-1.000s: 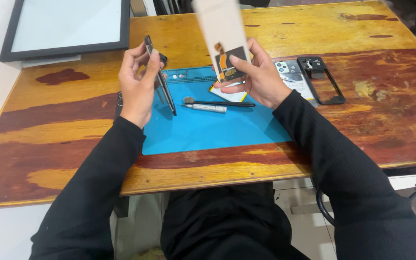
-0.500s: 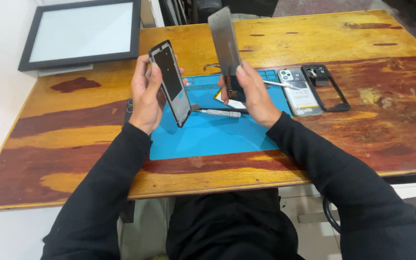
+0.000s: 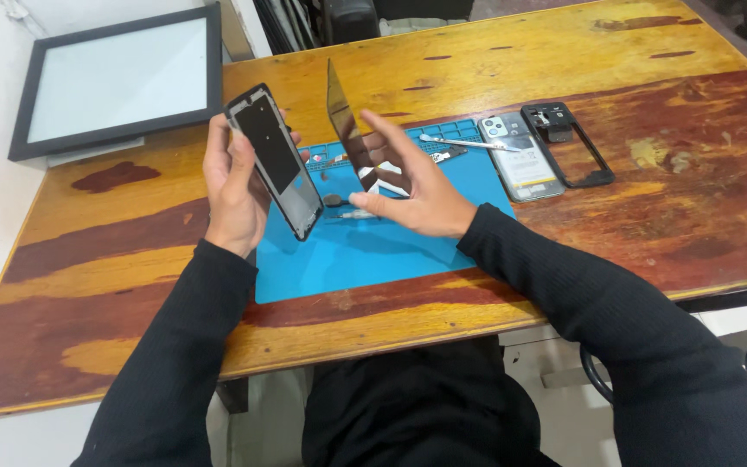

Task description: The person works on a disassembled smartphone, using a precision screwdriver to remove screws from the frame and a brush to clean the edges. They handle the phone chassis and a separate display assembly, placing components on a blue mat.

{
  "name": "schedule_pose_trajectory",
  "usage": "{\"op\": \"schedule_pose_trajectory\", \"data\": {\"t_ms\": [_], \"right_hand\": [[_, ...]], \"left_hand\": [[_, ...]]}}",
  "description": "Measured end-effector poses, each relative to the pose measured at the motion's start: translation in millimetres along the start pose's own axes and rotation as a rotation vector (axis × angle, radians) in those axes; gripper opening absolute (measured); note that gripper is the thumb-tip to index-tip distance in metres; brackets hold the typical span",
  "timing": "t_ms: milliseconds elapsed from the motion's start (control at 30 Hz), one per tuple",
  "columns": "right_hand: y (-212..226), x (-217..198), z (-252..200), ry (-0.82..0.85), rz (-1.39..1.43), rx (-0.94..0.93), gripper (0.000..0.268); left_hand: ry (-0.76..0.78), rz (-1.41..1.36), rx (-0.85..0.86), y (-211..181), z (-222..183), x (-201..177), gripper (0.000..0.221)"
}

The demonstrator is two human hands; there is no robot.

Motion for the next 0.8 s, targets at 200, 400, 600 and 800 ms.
{"op": "schedule_pose_trajectory", "data": {"t_ms": [200, 400, 600, 800], "right_hand": [[-3.8, 1.3, -1.6, 0.054, -0.124, -0.049, 0.079], [-11.1, 3.2, -2.2, 0.042, -0.102, -0.006, 0.084], [-11.9, 3.6, -2.3, 0.054, -0.136, 0.015, 0.083], [-12.3, 5.8, -2.1, 0.061, -0.147, 0.028, 0.082]], "left_hand": [[0.021, -0.056, -0.015, 1.2, -4.6, 6.5, 0.047], [0.063, -0.046, -0.002, -0.8, -6.3, 10.4, 0.047], [0.063, -0.054, -0.015, -0.8, -6.4, 13.0, 0.051], [0.078, -0.029, 0.008, -0.6, -7.2, 12.8, 0.050]]}}
Point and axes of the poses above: each hand's wrist, its own z-axis towards the middle knuckle, its own x-axis out of the palm, y = z × x, the point moved 3 cm from there along z, towards the middle knuckle, and after that the axes turned 1 degree about y, right-handed, at the moved point
